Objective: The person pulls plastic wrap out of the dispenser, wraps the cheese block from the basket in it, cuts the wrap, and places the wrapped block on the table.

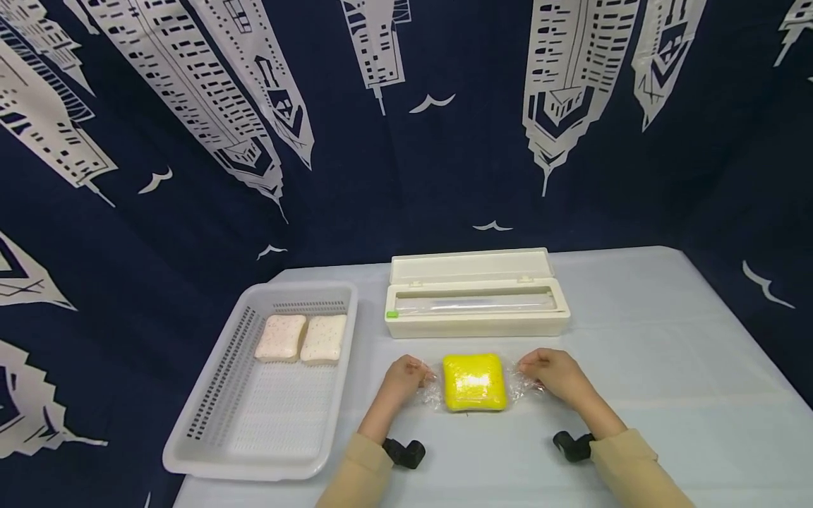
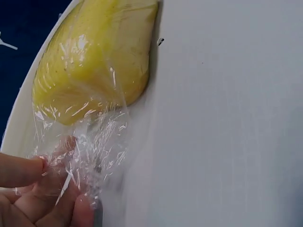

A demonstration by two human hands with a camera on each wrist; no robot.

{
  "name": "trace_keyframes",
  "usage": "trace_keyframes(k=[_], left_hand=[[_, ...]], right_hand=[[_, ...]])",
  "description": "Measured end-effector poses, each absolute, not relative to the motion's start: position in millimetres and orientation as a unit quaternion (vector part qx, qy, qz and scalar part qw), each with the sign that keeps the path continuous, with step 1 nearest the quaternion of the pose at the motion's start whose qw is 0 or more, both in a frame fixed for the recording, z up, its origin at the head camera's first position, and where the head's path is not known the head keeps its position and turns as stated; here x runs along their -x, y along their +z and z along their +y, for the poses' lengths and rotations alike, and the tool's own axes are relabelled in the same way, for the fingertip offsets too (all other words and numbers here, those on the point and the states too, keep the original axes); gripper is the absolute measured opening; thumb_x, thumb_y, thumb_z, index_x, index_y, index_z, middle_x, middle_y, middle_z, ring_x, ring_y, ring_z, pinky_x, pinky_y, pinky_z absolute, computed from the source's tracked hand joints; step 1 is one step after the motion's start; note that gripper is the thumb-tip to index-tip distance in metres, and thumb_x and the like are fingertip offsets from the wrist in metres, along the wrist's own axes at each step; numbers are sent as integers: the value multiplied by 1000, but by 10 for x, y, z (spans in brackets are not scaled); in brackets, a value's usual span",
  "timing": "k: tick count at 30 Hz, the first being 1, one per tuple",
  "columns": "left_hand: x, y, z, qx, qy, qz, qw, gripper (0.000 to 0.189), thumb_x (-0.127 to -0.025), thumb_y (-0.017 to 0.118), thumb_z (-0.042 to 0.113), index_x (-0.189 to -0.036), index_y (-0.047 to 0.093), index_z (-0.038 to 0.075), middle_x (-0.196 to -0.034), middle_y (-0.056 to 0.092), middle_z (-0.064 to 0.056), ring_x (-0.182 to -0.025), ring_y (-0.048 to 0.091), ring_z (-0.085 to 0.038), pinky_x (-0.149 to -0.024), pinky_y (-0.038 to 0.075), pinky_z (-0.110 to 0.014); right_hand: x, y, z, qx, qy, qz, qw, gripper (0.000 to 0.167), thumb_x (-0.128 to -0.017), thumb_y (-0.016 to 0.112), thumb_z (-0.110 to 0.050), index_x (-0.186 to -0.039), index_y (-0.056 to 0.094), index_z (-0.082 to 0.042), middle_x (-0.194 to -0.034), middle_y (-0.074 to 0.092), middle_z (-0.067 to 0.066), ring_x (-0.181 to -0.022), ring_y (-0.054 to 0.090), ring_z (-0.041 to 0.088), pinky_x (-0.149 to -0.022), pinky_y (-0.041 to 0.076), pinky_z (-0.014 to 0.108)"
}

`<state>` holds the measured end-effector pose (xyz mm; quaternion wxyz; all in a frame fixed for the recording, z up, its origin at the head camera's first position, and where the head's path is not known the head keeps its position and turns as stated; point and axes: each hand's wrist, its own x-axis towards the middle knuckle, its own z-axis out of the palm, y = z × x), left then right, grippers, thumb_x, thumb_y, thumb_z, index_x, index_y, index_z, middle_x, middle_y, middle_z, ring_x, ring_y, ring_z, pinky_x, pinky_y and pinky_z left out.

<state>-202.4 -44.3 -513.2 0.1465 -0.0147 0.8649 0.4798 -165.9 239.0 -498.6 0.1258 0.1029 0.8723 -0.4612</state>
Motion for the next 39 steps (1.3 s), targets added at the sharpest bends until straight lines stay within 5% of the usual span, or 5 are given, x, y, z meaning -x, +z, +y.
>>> trace_keyframes(k=[8, 16, 21, 30, 39], left_hand=[[1964, -5111, -550, -53, 501, 853, 139, 7, -93, 61, 3, -99, 60, -1, -93, 73, -13, -88, 69, -21, -75, 53, -28], [1757, -5031, -613, -90, 484, 859, 144, 12, -89, 67, 2, -96, 58, 5, -87, 67, -6, -78, 57, -13, -67, 48, -23], [1605, -5006, -643, -118, 474, 859, 157, 26, -87, 67, 0, -111, 61, 10, -94, 66, -4, -90, 61, -19, -79, 53, -38], [1438, -5013, -602, -173, 414, 882, 142, 31, -78, 83, 26, -107, 71, 23, -91, 60, 10, -98, 58, -15, -94, 49, -46], [1354, -5069, -596, -215, 392, 881, 154, 44, -65, 91, 18, -103, 71, 28, -118, 65, 7, -119, 57, -22, -104, 45, -51]], right_hand=[[1542, -4942, 2423, -62, -441, 891, 86, 23, -95, 66, -21, -105, 66, 0, -93, 72, 8, -78, 60, 15, -65, 49, 28], [1334, -4919, 2421, -17, -455, 889, 60, 19, -91, 69, -15, -102, 65, 0, -101, 72, 12, -96, 69, 26, -73, 56, 25], [1202, -4952, 2389, -2, -481, 874, 74, 29, -89, 70, -11, -116, 63, 0, -110, 69, 13, -101, 66, 25, -75, 56, 23], [999, -5055, 2265, 63, -436, 897, 33, 33, -81, 80, -29, -112, 72, -21, -102, 65, -12, -104, 62, 11, -92, 54, 44], [836, -5053, 2198, 110, -383, 917, 6, 37, -74, 81, -11, -109, 73, -21, -116, 67, -3, -114, 63, 31, -96, 51, 51]])
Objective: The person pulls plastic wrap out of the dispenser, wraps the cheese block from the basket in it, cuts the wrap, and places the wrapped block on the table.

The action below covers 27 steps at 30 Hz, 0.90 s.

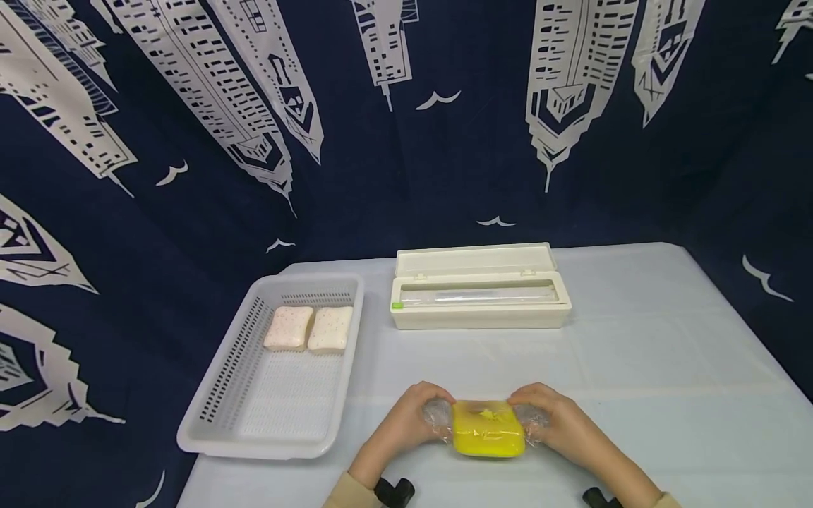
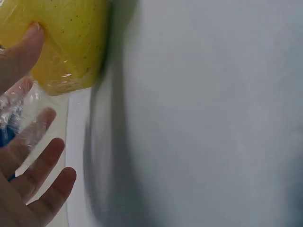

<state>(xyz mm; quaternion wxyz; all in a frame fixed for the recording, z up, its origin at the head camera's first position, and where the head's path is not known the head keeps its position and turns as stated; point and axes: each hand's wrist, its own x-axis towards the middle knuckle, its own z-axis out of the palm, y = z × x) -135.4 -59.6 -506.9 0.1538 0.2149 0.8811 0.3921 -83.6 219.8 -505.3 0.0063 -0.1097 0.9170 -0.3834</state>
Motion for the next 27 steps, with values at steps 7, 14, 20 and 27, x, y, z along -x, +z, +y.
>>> trace_keyframes(k=[7, 14, 20, 27], left_hand=[[1329, -5141, -526, -210, 396, 884, 135, 41, -71, 86, 18, -107, 69, 29, -119, 67, 10, -123, 58, -22, -105, 45, -50], [1463, -5105, -395, -220, 420, 879, 51, 39, -74, 83, 4, -106, 70, 22, -122, 65, 6, -120, 60, -18, -107, 46, -39], [1548, -5173, -347, -211, 407, 888, 35, 41, -73, 83, 2, -109, 70, 17, -124, 64, 1, -119, 60, -21, -104, 48, -36], [1564, -5178, -496, -162, 417, 889, 97, 60, -75, 83, 3, -129, 59, 13, -125, 61, -5, -113, 62, -23, -96, 53, -33]], right_hand=[[796, -5077, 2124, 114, -364, 923, -45, 31, -75, 78, -5, -104, 75, -15, -113, 70, 0, -109, 67, 30, -92, 54, 43], [941, -5082, 2117, 167, -337, 910, -176, 42, -67, 82, 10, -102, 74, -10, -112, 68, 2, -101, 68, 25, -83, 57, 28], [1017, -5195, 2148, 163, -308, 921, -175, 45, -68, 80, 12, -108, 71, -7, -119, 64, 8, -107, 66, 30, -83, 58, 37], [955, -5073, 2253, 57, -312, 947, -47, 67, -75, 79, 3, -136, 53, -4, -131, 58, 18, -116, 60, 41, -90, 54, 50]])
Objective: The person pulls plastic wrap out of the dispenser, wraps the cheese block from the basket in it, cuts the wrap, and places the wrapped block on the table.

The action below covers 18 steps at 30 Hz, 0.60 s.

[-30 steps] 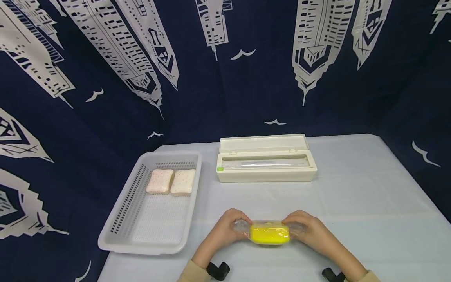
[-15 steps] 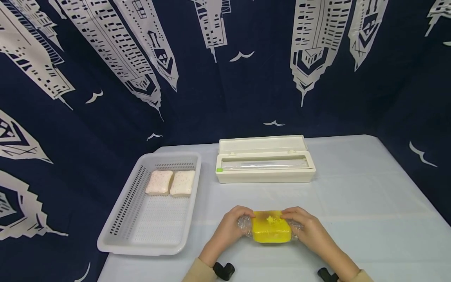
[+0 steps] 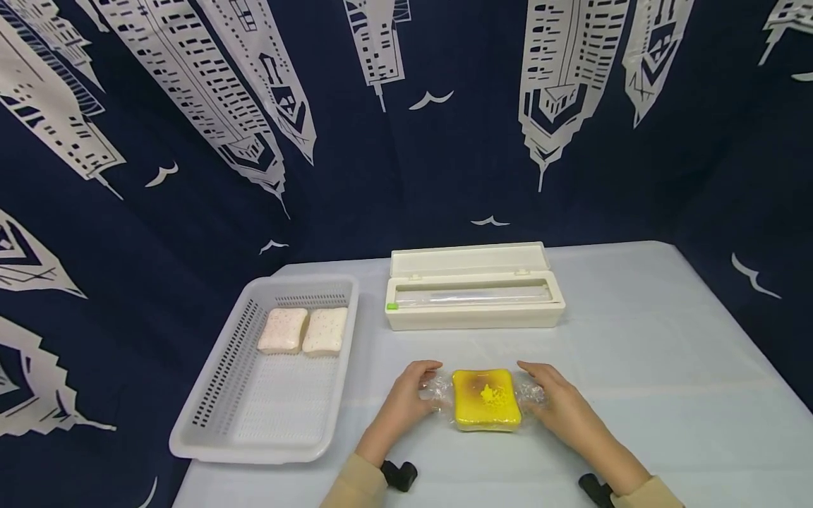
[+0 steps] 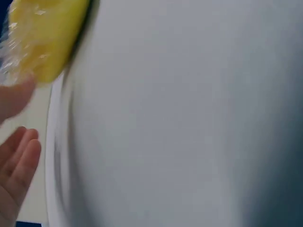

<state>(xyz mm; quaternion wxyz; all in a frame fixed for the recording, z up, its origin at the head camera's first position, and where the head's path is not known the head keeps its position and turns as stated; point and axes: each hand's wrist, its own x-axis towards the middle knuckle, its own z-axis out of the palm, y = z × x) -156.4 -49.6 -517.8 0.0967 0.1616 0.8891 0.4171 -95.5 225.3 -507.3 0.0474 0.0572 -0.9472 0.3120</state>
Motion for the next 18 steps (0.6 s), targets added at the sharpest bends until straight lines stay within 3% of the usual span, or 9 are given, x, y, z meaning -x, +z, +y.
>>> trace_keyframes(k=[3, 6, 8, 10, 12, 15, 18], left_hand=[[1570, -5176, -587, -130, 437, 884, 101, 51, -81, 76, -2, -128, 58, 8, -122, 64, -10, -106, 66, -25, -88, 56, -30], [1567, -5160, -612, -86, 484, 861, 129, 31, -92, 63, 1, -123, 59, 1, -113, 68, -13, -97, 69, -24, -80, 58, -30], [1558, -5155, -587, -50, 519, 837, 163, 26, -99, 56, 10, -121, 59, -2, -109, 69, -14, -92, 70, -22, -75, 59, -29], [1541, -5149, -534, -14, 551, 809, 206, 36, -103, 51, 24, -123, 56, -6, -106, 67, -14, -88, 69, -19, -72, 60, -29], [1515, -5147, -465, 4, 560, 795, 232, 50, -101, 53, 37, -126, 52, -7, -106, 66, -15, -84, 69, -16, -69, 60, -30], [1465, -5142, -372, 7, 548, 803, 234, 62, -95, 62, 44, -130, 49, -6, -104, 63, -14, -76, 67, -14, -63, 60, -28], [1427, -5121, -321, -1, 532, 825, 194, 51, -92, 69, 33, -125, 55, -3, -97, 64, -12, -67, 65, -12, -57, 57, -25]], right_hand=[[939, -5030, 2331, -27, 322, -946, 7, 70, -75, 77, 6, -139, 49, -1, -128, 60, 21, -110, 63, 39, -86, 56, 47], [916, -4977, 2435, 11, 340, -940, -27, 53, -82, 68, 7, -133, 53, 3, -116, 66, 19, -98, 67, 32, -78, 58, 41], [918, -4947, 2487, 47, 372, -925, -55, 39, -90, 57, 4, -128, 56, 7, -109, 68, 20, -92, 69, 27, -73, 59, 35], [935, -4918, 2508, 88, 424, -897, -90, 35, -99, 47, -6, -128, 54, 10, -110, 67, 24, -91, 68, 26, -71, 59, 33], [955, -4886, 2483, 128, 470, -863, -134, 50, -105, 41, -28, -133, 49, 12, -121, 61, 30, -98, 67, 30, -74, 60, 32], [991, -4842, 2385, 146, 504, -831, -182, 78, -101, 42, -54, -141, 40, 13, -135, 49, 36, -104, 65, 32, -77, 60, 34], [1016, -4831, 2288, 137, 503, -835, -177, 76, -97, 53, -52, -137, 46, 11, -125, 60, 31, -92, 69, 24, -71, 60, 33]])
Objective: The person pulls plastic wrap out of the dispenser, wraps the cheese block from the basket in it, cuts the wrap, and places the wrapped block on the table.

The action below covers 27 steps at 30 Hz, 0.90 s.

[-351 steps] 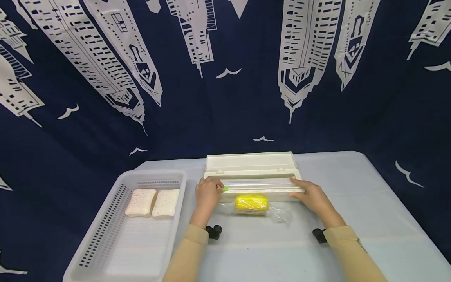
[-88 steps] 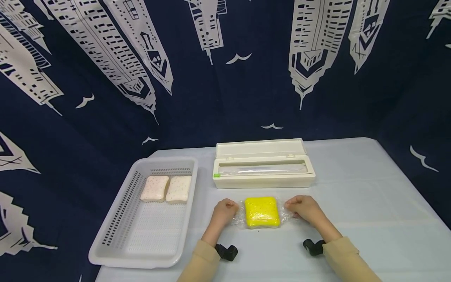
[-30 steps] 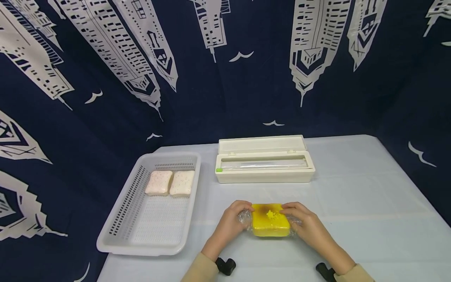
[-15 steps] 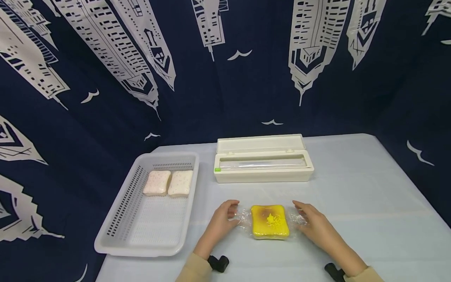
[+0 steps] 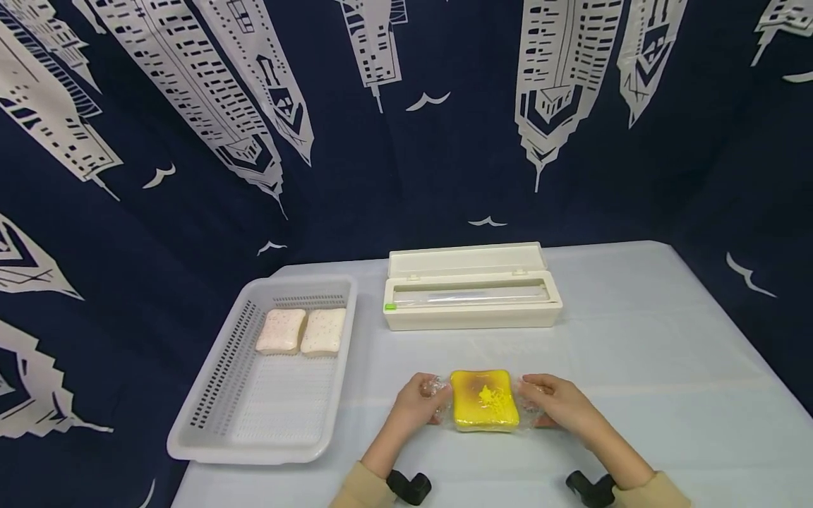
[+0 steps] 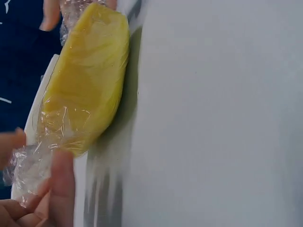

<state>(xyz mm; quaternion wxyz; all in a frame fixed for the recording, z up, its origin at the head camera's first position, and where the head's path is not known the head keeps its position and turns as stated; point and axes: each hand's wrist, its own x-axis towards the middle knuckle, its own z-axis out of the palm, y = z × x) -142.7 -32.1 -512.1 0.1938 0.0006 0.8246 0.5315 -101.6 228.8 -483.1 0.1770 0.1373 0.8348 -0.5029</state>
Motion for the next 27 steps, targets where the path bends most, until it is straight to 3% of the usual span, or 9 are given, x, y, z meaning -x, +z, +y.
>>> trace_keyframes(k=[4, 6, 17, 23, 27], left_hand=[[1415, -5089, -336, 8, 524, 839, 146, 24, -93, 67, 17, -110, 65, 1, -82, 65, -6, -63, 62, -9, -55, 55, -22], [1425, -5080, -360, 14, 527, 840, 131, 17, -93, 66, 14, -104, 67, 2, -78, 66, -4, -63, 62, -9, -55, 54, -22], [1478, -5032, -391, 22, 570, 813, 119, 20, -88, 72, 9, -105, 67, 0, -82, 70, -5, -64, 65, -8, -60, 57, -23], [1479, -5018, -400, 17, 542, 834, 97, 18, -86, 72, 7, -103, 68, 1, -82, 70, -6, -66, 64, -10, -59, 55, -24], [1474, -5045, -429, 16, 517, 852, 78, 22, -88, 69, 7, -109, 66, 3, -80, 72, -6, -63, 62, -9, -56, 52, -23]], right_hand=[[1022, -4855, 2264, -153, -491, 847, 132, 45, -96, 62, -29, -121, 61, 8, -93, 72, 12, -74, 67, 13, -63, 59, 30], [1016, -4870, 2298, -164, -495, 844, 122, 40, -96, 61, -26, -117, 63, 8, -88, 70, 8, -72, 65, 13, -62, 58, 30], [1050, -4865, 2323, -204, -552, 798, 133, 50, -94, 63, -29, -127, 56, 8, -98, 69, 8, -77, 63, 11, -69, 58, 27], [1034, -4841, 2307, -192, -528, 819, 117, 48, -94, 63, -24, -129, 54, 9, -97, 71, 11, -75, 64, 11, -66, 57, 27], [1001, -4845, 2361, -169, -511, 836, 107, 45, -94, 62, -18, -129, 51, 8, -93, 71, 11, -73, 64, 11, -63, 55, 26]])
